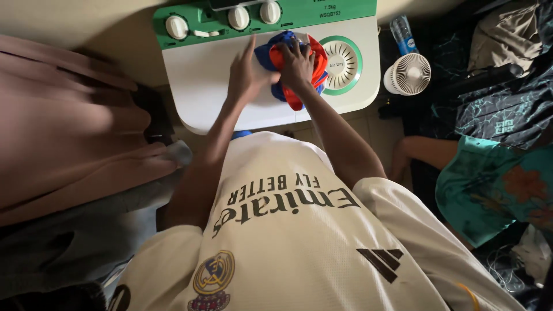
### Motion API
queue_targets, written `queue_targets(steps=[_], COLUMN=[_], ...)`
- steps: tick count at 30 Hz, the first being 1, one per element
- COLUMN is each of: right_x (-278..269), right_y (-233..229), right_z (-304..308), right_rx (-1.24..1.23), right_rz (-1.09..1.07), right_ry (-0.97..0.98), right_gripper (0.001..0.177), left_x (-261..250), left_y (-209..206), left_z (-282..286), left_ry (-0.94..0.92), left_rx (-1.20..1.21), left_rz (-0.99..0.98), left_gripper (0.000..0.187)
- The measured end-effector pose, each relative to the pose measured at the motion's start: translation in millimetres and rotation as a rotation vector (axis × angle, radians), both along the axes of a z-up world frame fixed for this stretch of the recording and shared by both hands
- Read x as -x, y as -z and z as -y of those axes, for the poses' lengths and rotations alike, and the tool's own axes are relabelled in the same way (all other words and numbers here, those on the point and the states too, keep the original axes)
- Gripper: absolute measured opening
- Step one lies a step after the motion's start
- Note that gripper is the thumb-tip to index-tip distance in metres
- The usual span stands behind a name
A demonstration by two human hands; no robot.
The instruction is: Cleaning clothes using a small portable washing machine.
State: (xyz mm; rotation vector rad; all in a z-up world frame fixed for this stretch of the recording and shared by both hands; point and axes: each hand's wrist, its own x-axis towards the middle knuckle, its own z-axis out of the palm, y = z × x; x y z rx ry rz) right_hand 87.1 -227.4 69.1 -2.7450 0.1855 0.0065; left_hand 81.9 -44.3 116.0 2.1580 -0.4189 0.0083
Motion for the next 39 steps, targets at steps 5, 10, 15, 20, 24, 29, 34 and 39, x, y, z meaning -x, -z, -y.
queue_targets(steps=[5, 10, 15, 20, 24, 29, 34, 39], right_x=[9.3, 46.1, 68.8, 70.5, 67.3, 65.1, 72.8, 86.7], right_y=[20.9, -0.6, 22.5, 16.8, 22.4, 24.2, 18.9, 12.7], right_z=[-23.6, -51.1, -43.2, -57.6, -81.9, -128.2, -183.1, -202.3], right_rx=[0.054, -0.016, -0.067, -0.045, -0.073, -0.031, -0.010, 0.044], right_rz=[-0.083, -0.092, 0.026, 0.009, -0.093, -0.147, -0.108, -0.087], right_ry=[0.090, 0.139, 0.308, 0.555, 0.583, 0.477, 0.274, 0.053], right_gripper=[0.092, 0.099, 0.091, 0.085, 0.094, 0.102, 0.102, 0.099], left_x=[-24.2, 24.1, 62.7, 72.4, 65.9, 53.6, 54.1, 62.0], left_y=[-10.6, 27.6, 55.8, 80.4, 62.1, 103.1, 107.9, 90.2], left_z=[-4.1, -57.7, -121.2, -176.5, -193.6, -192.3, -182.8, -186.2], left_ry=[0.069, 0.013, -0.258, -0.157, -0.027, 0.004, -0.067, -0.033], left_rx=[0.153, -0.374, -0.726, -0.672, -0.676, -0.712, -0.734, -0.553], left_rz=[-0.004, 0.069, -0.441, -0.346, -0.217, -0.077, -0.056, -0.136], left_gripper=[0.114, 0.110, 0.138, 0.128, 0.116, 0.107, 0.095, 0.099])
